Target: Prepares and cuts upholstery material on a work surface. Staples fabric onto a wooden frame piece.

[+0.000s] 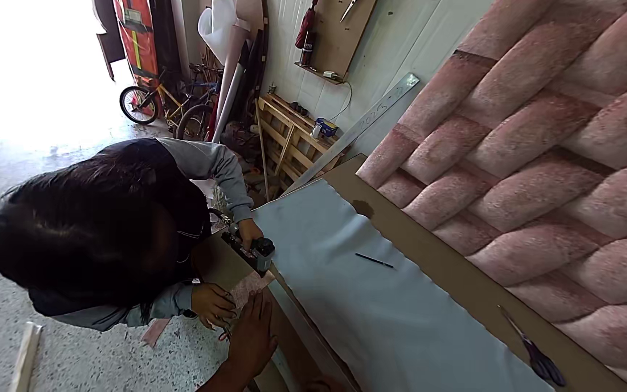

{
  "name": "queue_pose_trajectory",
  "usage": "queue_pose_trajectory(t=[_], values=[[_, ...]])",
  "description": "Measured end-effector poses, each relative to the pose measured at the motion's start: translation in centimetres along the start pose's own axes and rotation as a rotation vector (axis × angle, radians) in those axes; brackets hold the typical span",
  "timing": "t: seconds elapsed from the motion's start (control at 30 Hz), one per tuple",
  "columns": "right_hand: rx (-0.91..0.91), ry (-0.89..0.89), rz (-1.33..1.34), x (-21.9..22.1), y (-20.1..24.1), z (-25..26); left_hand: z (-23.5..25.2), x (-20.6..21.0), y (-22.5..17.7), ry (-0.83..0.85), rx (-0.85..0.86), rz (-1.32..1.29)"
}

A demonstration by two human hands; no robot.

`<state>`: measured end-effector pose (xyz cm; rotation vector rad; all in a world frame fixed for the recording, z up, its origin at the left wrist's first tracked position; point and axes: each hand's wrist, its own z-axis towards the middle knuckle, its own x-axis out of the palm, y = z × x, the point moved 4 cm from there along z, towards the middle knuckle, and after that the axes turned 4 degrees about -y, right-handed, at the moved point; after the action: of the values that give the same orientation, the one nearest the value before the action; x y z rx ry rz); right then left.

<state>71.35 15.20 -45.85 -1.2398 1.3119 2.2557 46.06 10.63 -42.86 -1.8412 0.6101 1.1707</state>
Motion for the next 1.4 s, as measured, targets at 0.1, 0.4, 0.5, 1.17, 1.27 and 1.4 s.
queue_pose_trajectory(t=[0.1, 0.4, 0.5, 1.17, 1.27, 1.4], values=[[-0.013, -0.008, 0.016, -0.7, 1.0, 0.3, -0.2, -0.4, 0.3, -0.039, 0.023, -0.057], [-0.018, -0.035, 0.019, -0.5, 1.3, 0.1, -1.3, -1.4, 1.3, 0.002, 0.115, -0.052], [-0.017, -0.034, 0.006, -0.7, 1.5, 0.0, -1.6, -1.2, 1.4, -0.005, 0.124, -0.052], [-0.027, -0.068, -0.013, -0.7, 1.9, 0.0, -2.0, -1.3, 2.4, 0.016, 0.135, -0.074], [-0.032, -0.075, -0.024, -0.6, 1.8, -0.1, -2.0, -1.2, 2.8, 0.006, 0.147, -0.078], [-0.028, -0.064, -0.037, -0.7, 2.0, 0.0, -2.0, -1.0, 3.0, -0.001, 0.165, -0.085]])
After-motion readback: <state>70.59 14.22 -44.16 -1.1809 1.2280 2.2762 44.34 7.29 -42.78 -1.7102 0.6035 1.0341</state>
